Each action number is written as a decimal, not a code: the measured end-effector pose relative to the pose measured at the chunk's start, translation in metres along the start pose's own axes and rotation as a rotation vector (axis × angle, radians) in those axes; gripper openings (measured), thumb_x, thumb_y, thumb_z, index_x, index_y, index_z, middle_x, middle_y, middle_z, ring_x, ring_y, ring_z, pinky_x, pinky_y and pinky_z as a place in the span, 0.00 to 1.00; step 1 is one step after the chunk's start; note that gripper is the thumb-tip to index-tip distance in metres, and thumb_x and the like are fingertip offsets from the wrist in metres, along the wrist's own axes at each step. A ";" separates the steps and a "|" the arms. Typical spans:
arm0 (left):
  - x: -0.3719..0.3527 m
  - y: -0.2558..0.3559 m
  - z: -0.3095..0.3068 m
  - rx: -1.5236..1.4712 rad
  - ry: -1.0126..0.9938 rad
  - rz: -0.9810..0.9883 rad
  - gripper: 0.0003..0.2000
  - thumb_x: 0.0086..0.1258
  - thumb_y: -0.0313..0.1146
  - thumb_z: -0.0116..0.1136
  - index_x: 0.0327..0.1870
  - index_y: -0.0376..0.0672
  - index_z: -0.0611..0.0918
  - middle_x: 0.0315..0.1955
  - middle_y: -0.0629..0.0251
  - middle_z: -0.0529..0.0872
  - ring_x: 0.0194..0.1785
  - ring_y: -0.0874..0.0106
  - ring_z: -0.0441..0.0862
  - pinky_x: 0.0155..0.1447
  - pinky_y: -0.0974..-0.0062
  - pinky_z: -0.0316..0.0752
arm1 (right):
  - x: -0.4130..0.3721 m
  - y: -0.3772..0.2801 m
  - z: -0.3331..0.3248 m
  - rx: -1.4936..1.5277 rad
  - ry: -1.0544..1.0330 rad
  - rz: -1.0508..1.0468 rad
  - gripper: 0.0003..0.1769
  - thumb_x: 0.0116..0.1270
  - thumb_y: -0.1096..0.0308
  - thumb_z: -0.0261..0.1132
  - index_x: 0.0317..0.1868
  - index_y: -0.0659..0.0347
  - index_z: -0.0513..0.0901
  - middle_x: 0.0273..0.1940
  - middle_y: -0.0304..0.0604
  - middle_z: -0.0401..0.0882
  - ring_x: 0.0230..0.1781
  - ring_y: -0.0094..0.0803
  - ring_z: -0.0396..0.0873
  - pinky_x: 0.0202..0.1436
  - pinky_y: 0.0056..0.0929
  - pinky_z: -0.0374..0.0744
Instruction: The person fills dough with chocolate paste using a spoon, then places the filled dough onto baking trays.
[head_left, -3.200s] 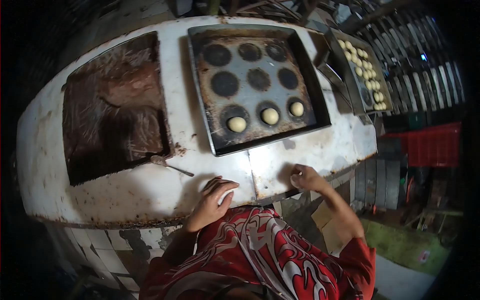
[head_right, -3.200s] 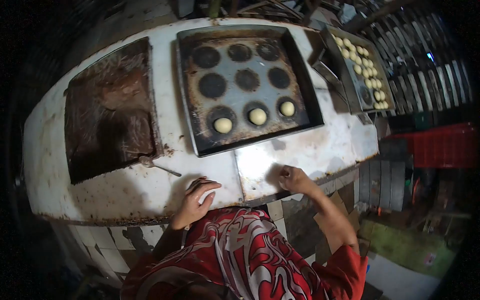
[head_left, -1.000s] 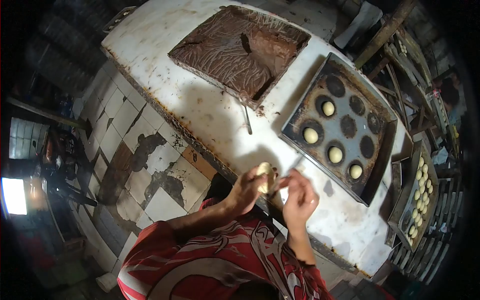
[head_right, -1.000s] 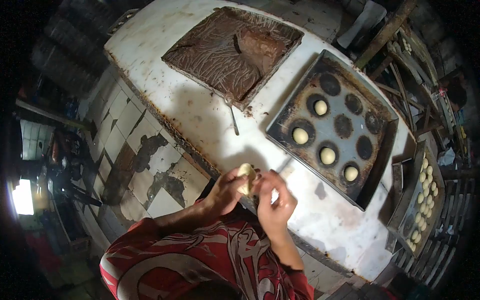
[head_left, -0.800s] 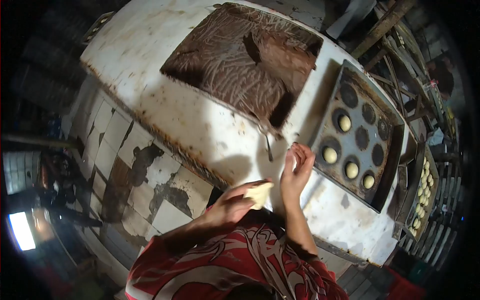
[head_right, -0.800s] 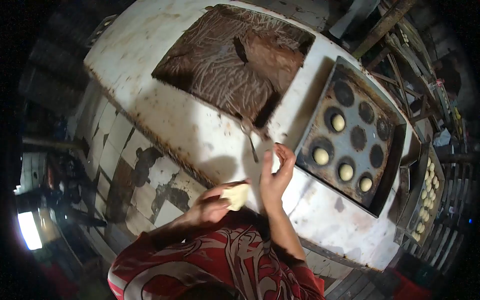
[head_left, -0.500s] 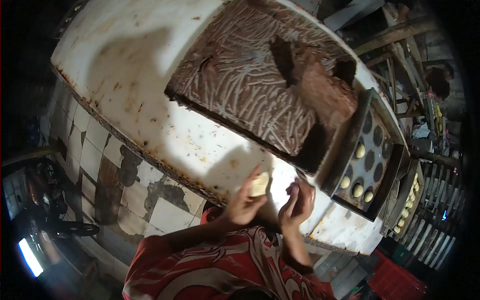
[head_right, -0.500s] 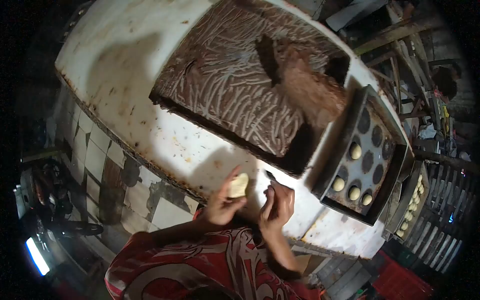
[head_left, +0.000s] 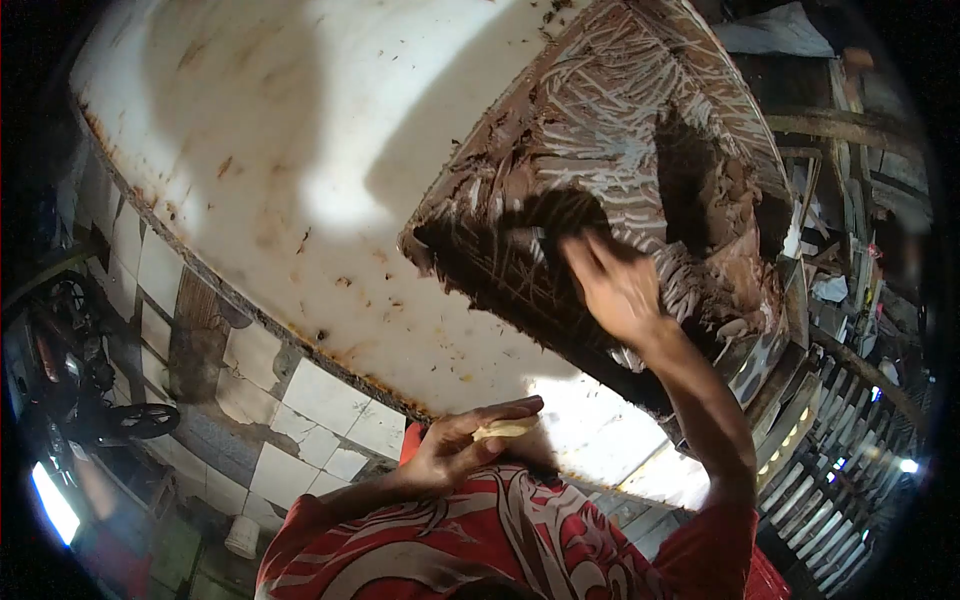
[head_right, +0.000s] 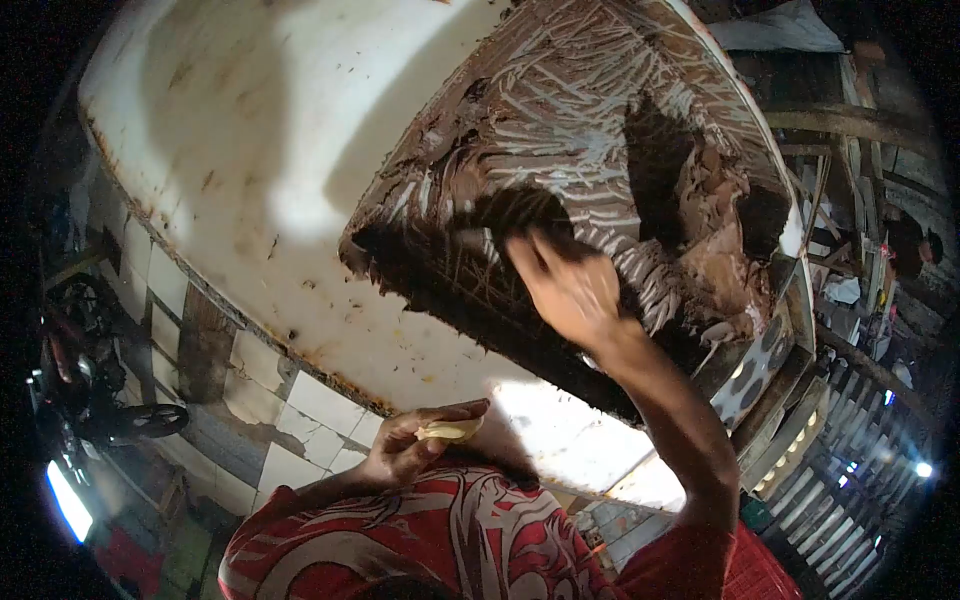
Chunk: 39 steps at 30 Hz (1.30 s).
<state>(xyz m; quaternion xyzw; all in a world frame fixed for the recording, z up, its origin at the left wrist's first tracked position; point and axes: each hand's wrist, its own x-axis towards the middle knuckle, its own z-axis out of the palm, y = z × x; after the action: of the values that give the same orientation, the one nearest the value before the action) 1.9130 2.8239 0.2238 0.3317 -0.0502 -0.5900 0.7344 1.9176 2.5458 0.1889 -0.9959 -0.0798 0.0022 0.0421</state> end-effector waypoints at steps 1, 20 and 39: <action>0.001 0.004 -0.004 0.015 -0.019 -0.012 0.19 0.73 0.35 0.45 0.60 0.35 0.70 0.64 0.53 0.65 0.70 0.63 0.58 0.71 0.64 0.52 | -0.003 0.001 -0.004 0.038 0.089 -0.001 0.16 0.56 0.71 0.62 0.47 0.55 0.78 0.43 0.50 0.81 0.21 0.36 0.82 0.18 0.31 0.80; 0.023 -0.017 0.056 -0.750 0.020 0.178 0.29 0.70 0.45 0.42 0.64 0.32 0.62 0.64 0.47 0.64 0.65 0.58 0.64 0.69 0.61 0.58 | -0.106 -0.113 -0.086 0.573 0.482 0.241 0.13 0.55 0.80 0.66 0.41 0.64 0.76 0.35 0.47 0.74 0.30 0.31 0.77 0.26 0.25 0.75; -0.015 -0.198 0.168 -0.146 -0.106 -0.080 0.46 0.51 0.22 0.56 0.72 0.52 0.44 0.55 0.54 0.69 0.49 0.58 0.78 0.58 0.58 0.72 | -0.345 -0.144 -0.032 1.500 0.569 0.985 0.20 0.72 0.57 0.51 0.41 0.68 0.81 0.26 0.38 0.76 0.26 0.23 0.70 0.33 0.22 0.70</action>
<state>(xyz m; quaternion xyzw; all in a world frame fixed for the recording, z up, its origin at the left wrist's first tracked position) 1.6657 2.7489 0.2503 0.2473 -0.0323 -0.6377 0.7288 1.5550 2.6298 0.2317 -0.5936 0.3858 -0.1730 0.6848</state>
